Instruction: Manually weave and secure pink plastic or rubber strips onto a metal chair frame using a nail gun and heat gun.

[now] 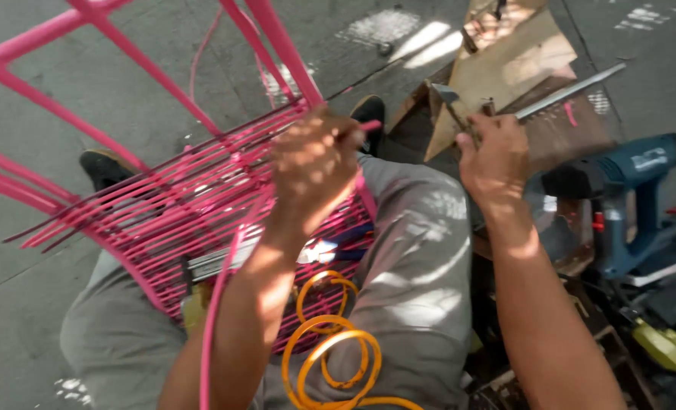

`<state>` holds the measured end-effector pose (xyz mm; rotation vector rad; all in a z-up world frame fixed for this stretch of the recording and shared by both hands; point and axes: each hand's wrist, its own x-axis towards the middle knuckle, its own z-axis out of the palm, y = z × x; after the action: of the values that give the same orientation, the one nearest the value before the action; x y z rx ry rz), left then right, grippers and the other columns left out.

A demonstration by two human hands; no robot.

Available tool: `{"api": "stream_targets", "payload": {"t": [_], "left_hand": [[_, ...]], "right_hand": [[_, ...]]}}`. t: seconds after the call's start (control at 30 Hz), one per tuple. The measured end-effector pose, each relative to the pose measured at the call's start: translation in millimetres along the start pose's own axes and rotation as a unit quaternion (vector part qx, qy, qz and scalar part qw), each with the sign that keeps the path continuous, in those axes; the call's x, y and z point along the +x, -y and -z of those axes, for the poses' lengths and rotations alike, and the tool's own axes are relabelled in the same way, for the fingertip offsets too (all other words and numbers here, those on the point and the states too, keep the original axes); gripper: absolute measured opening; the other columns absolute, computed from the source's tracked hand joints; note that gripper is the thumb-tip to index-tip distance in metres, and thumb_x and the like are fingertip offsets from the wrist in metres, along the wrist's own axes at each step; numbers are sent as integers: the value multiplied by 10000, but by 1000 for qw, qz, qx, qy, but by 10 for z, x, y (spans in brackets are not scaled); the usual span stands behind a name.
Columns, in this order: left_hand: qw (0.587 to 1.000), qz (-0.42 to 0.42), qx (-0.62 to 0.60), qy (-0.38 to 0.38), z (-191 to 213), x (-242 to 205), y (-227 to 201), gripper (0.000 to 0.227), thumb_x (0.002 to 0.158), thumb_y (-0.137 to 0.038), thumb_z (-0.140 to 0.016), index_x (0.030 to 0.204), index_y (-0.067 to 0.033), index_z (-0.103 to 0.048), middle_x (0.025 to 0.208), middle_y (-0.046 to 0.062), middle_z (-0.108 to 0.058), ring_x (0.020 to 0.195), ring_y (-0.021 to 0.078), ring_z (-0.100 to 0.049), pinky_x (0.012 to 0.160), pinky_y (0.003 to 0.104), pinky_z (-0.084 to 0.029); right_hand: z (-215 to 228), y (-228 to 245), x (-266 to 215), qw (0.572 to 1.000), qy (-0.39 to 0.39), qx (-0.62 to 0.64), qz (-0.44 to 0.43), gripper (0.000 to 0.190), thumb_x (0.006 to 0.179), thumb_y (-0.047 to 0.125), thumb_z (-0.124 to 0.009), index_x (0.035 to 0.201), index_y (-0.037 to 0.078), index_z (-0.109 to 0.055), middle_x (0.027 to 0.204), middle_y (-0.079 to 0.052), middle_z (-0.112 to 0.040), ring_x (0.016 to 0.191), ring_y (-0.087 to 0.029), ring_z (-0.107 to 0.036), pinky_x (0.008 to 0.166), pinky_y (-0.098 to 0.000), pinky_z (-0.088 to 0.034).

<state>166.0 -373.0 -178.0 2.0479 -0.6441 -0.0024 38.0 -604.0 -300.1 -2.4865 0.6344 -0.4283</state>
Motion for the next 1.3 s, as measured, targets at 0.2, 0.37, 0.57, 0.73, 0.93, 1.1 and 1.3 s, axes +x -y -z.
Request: {"api": "stream_targets", "payload": {"t": [0.2,0.37,0.57,0.73,0.93,1.1,1.3], "left_hand": [[962,185,116,167,-1057,191,185,147,823,-281,-720,884,-188,-816,946,132,-758,890,371,-720,778,489,-566],[936,252,143,200,-1459,319,371,206,807,-325,-740,952,-197,-814,1022,177,-752,974,389,-714,877,479,-574],[939,234,127,216,-1628,265,614,226,802,-368,-752,958,-224,-829,1027,159,-782,991,371,-740,909,461,-586],[934,264,129,204,-1658,246,645,291,765,-376,-796,983,-183,-806,1068,168,-762,1030,376,-720,920,467,-568],[915,302,137,231,-1616,341,572,334,739,-349,-807,1032,-188,-797,1109,180,-740,1069,373,-702,937,464,-553],[911,302,138,243,-1608,342,561,292,750,-317,-774,1026,-233,-821,1110,171,-751,1061,377,-708,945,462,-557],[921,295,137,214,-1673,309,568,273,740,-338,-781,963,-182,-803,1080,183,-750,1040,395,-710,920,477,-562]], "right_hand": [[-53,-41,20,990,1,-135,38,575,758,238,-899,1274,128,-670,1108,-167,-600,955,-439,-628,789,-526,-520],[-115,-227,82,979,97,-177,19,317,980,48,-665,1282,108,-588,1119,-212,-594,992,-439,-638,808,-563,-528],[214,-260,-135,993,104,-36,39,346,848,63,-628,1163,-51,-542,978,-286,-626,871,-515,-627,732,-577,-505],[508,33,-268,989,104,-34,103,412,950,36,-553,1358,-22,-567,904,-228,-659,786,-457,-654,721,-541,-535],[488,76,-300,986,89,-101,96,355,986,51,-573,1336,16,-613,863,-198,-668,744,-422,-668,689,-522,-553],[434,23,-311,983,117,-118,82,394,952,18,-553,1341,17,-616,900,-211,-669,754,-445,-656,698,-534,-551],[518,121,-260,981,132,-102,102,464,864,15,-537,1325,-17,-580,859,-234,-668,785,-480,-671,729,-595,-537]]}}
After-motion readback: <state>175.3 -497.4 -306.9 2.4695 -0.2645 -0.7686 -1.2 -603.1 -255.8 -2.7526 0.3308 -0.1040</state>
